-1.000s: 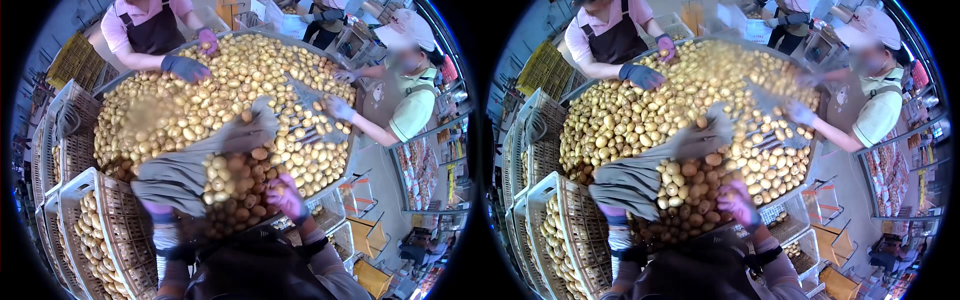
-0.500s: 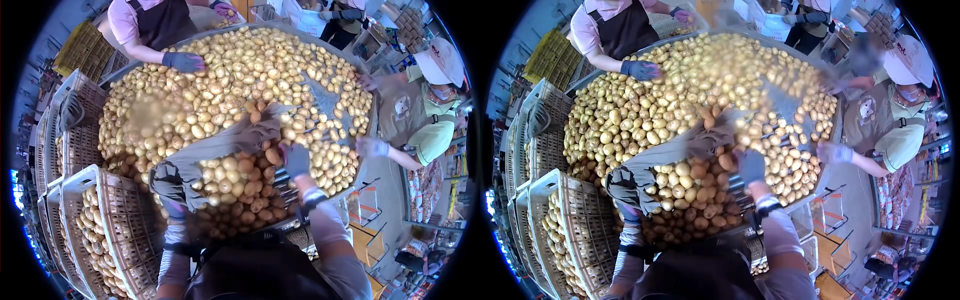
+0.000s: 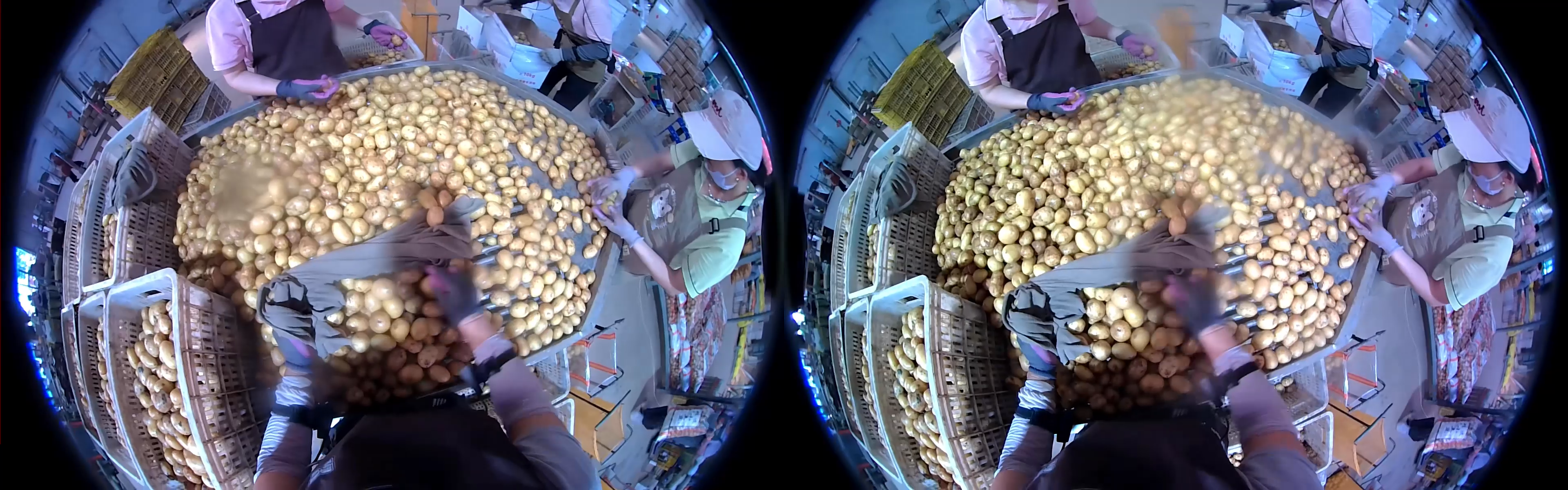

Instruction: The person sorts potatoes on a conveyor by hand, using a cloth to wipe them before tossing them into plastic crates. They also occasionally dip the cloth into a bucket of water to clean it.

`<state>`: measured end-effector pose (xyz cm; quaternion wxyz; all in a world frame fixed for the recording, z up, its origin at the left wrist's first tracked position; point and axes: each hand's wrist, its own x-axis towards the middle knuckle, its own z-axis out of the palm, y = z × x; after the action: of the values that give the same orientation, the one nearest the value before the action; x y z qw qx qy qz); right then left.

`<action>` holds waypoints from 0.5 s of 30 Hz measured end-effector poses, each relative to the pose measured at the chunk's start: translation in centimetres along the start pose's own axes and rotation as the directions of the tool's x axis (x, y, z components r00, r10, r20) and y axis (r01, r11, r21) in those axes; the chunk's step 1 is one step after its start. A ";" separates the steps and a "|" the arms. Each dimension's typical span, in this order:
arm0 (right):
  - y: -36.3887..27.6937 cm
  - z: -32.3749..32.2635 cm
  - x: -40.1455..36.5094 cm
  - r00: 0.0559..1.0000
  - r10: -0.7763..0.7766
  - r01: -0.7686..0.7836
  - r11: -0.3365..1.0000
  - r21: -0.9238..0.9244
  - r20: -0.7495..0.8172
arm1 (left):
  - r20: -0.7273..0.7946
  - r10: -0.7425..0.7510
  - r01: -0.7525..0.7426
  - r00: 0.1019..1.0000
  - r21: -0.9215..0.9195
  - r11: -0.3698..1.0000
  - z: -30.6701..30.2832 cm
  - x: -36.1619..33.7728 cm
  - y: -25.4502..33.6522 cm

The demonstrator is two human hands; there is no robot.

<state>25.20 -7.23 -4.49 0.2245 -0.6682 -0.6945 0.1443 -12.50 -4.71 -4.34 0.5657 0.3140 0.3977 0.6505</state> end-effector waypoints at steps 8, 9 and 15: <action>7.0 -5.7 3.4 0.933 0.302 -0.298 0.953 0.048 -0.196 | -0.069 -0.068 0.062 0.995 -0.085 0.994 0.2 -0.8 -0.1; 2.6 -6.7 3.8 0.933 0.358 -0.360 0.932 0.051 0.042 | -0.055 -0.046 0.046 0.997 -0.008 0.999 -0.3 -0.6 -0.4; -3.0 1.3 2.5 0.998 0.038 -0.042 0.996 0.080 0.052 | 0.044 0.055 -0.068 0.998 0.412 0.908 -3.7 0.8 -2.4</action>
<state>21.91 -4.78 -3.82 0.2309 -0.6684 -0.6801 0.1933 -14.62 -4.43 -8.27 0.4718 0.4491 0.5074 0.5642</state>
